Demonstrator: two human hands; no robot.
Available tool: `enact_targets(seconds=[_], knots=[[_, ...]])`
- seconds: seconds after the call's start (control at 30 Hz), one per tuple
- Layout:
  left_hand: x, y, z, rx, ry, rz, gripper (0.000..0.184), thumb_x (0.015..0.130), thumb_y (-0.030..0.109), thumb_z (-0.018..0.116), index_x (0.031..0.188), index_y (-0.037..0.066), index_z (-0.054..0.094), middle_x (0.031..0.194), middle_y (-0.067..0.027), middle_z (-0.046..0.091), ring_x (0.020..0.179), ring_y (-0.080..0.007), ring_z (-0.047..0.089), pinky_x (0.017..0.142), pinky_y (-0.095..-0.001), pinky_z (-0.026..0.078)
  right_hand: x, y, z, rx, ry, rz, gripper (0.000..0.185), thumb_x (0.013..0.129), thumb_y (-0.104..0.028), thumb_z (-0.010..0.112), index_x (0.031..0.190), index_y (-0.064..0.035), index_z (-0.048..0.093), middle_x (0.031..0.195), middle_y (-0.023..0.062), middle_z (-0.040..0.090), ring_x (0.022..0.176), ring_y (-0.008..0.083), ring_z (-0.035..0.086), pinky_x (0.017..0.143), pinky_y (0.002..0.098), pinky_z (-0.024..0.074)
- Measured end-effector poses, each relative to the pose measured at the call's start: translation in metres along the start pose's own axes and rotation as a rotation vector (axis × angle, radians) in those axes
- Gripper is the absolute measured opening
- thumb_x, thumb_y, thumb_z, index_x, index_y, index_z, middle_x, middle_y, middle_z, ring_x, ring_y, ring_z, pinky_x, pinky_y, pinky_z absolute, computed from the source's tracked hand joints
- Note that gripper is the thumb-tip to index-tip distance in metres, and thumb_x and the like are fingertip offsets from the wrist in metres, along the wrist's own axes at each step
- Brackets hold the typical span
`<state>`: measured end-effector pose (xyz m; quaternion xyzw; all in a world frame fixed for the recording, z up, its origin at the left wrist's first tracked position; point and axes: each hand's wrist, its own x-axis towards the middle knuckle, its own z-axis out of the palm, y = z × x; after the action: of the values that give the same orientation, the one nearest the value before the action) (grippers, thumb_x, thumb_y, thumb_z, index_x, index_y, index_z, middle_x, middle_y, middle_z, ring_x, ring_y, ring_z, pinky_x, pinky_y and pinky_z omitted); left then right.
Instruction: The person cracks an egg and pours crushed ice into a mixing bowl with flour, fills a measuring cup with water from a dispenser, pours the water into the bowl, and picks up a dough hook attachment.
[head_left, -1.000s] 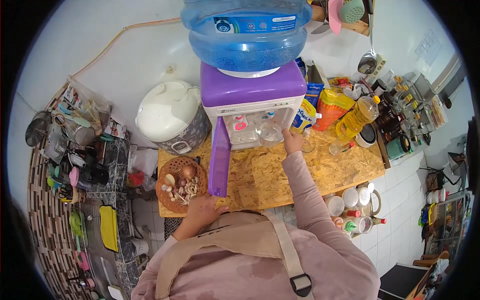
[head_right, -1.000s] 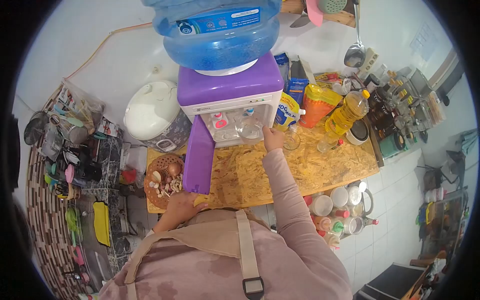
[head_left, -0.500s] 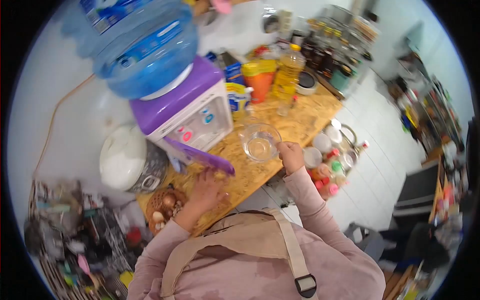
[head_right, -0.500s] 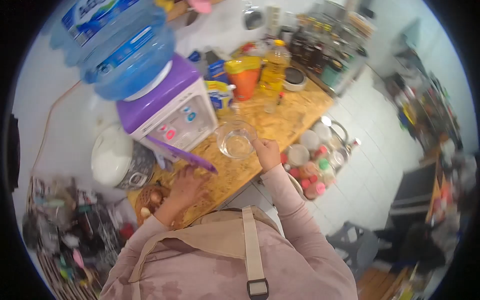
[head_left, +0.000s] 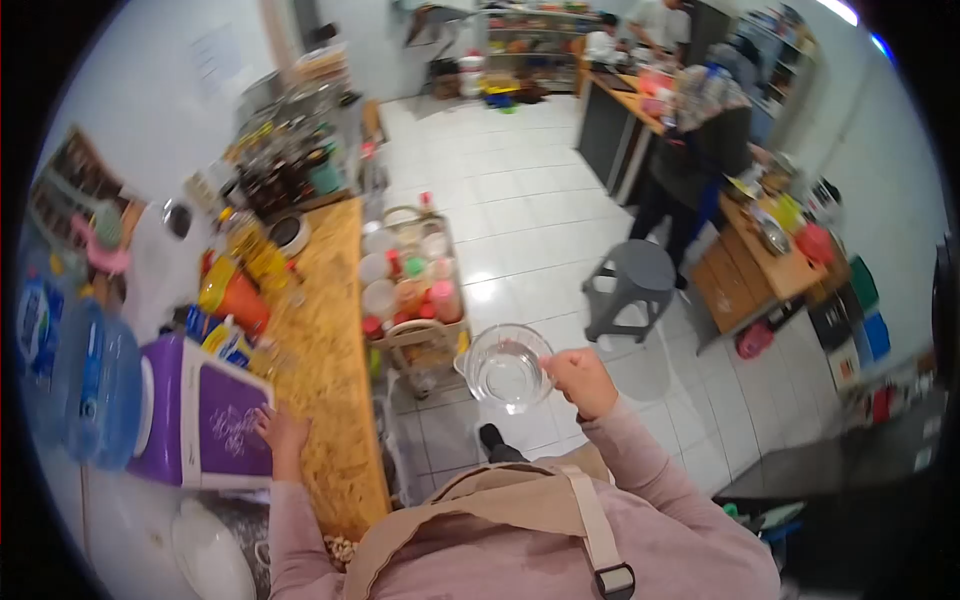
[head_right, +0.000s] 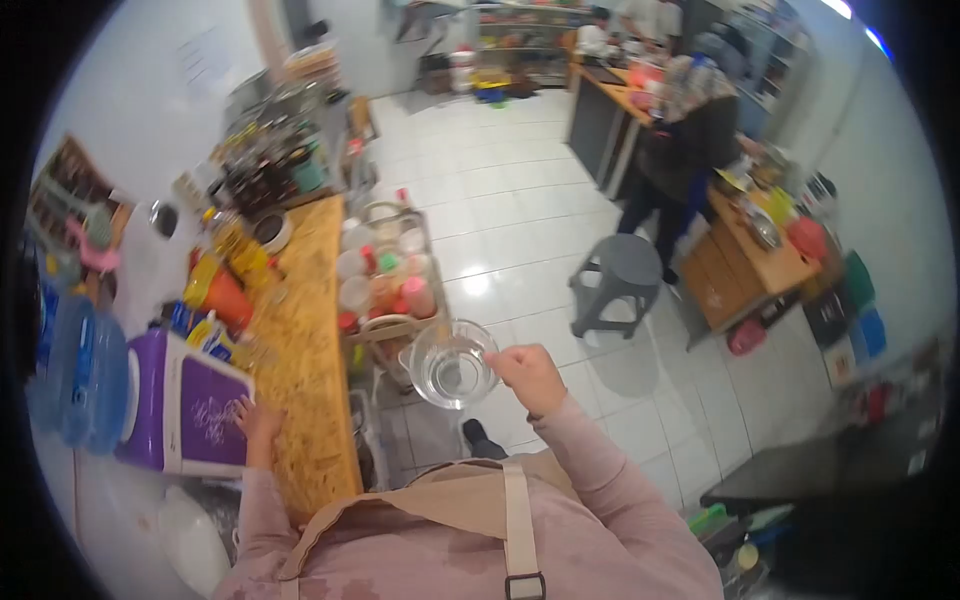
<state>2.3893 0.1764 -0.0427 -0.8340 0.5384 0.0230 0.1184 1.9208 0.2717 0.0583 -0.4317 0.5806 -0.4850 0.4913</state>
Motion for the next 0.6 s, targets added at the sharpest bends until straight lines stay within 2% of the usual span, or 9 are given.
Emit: enact_targets(seconds=[0.1,0.17,0.23,0.3,0.4,0.5,0.6], knots=[[-0.043,0.086,-0.002,-0.115,0.076,0.316,0.074,0.075,0.043,0.067,0.135,0.010,0.040,0.143,-0.0181,0.032,0.134,-0.0328,0.026,0.107,-0.0502,0.017,-0.061,0.014,-0.059,0.071,0.157,0.032,0.041,0.083,-0.024,0.062,0.050,-0.0059,0.048,0.050,-0.0064,0.038,0.049,0.0045,0.031,0.044,0.0257,0.0249],[-0.068,0.148,0.021,-0.297,0.261,0.699,0.068,0.071,0.037,0.071,0.129,0.011,0.046,0.136,-0.0143,0.042,0.127,-0.0320,0.035,0.103,-0.0500,0.023,-0.100,0.025,-0.093,0.123,0.284,0.036,0.039,0.083,-0.024,0.062,0.052,-0.0046,0.050,0.050,-0.0059,0.040,0.049,0.0044,0.032,0.045,0.0249,0.0249],[-0.125,0.222,0.025,-0.422,0.353,1.058,0.059,0.069,0.033,0.073,0.120,0.010,0.051,0.130,-0.0108,0.047,0.122,-0.0304,0.040,0.100,-0.0485,0.026,-0.136,0.040,-0.131,0.150,0.411,0.038,0.038,0.083,-0.023,0.063,0.053,-0.0039,0.052,0.050,-0.0057,0.041,0.049,0.0042,0.033,0.045,0.0242,0.0250],[-0.192,0.290,0.019,-0.408,0.206,1.355,0.052,0.072,0.033,0.072,0.116,0.011,0.053,0.125,-0.0106,0.052,0.119,-0.0291,0.045,0.097,-0.0457,0.032,-0.173,0.053,-0.172,0.212,0.508,0.050,0.036,0.083,-0.023,0.063,0.054,-0.0034,0.054,0.051,-0.0056,0.042,0.049,0.0040,0.034,0.045,0.0240,0.0256],[-0.279,0.384,0.031,-0.305,-0.147,1.743,0.048,0.076,0.037,0.068,0.114,0.010,0.055,0.117,-0.0111,0.057,0.110,-0.0294,0.053,0.091,-0.0429,0.040,-0.222,0.066,-0.241,0.229,0.651,0.049,0.035,0.084,-0.023,0.063,0.057,-0.0024,0.057,0.051,-0.0056,0.043,0.050,0.0035,0.035,0.045,0.0242,0.0265],[-0.343,0.477,0.070,-0.097,-0.342,1.888,0.047,0.080,0.042,0.064,0.113,0.009,0.057,0.110,-0.0126,0.062,0.103,-0.0312,0.057,0.086,-0.0424,0.045,-0.268,0.067,-0.317,0.159,0.784,0.058,0.035,0.084,-0.024,0.063,0.059,-0.0008,0.058,0.052,-0.0059,0.043,0.051,0.0030,0.035,0.045,0.0247,0.0271],[-0.416,0.563,0.095,-0.018,-0.555,1.850,0.047,0.081,0.045,0.062,0.112,0.009,0.060,0.111,-0.0147,0.062,0.105,-0.0322,0.057,0.089,-0.0409,0.045,-0.307,0.084,-0.392,0.092,0.867,0.073,0.037,0.085,-0.025,0.063,0.060,0.0011,0.057,0.053,-0.0064,0.041,0.053,0.0030,0.034,0.045,0.0252,0.0274]])
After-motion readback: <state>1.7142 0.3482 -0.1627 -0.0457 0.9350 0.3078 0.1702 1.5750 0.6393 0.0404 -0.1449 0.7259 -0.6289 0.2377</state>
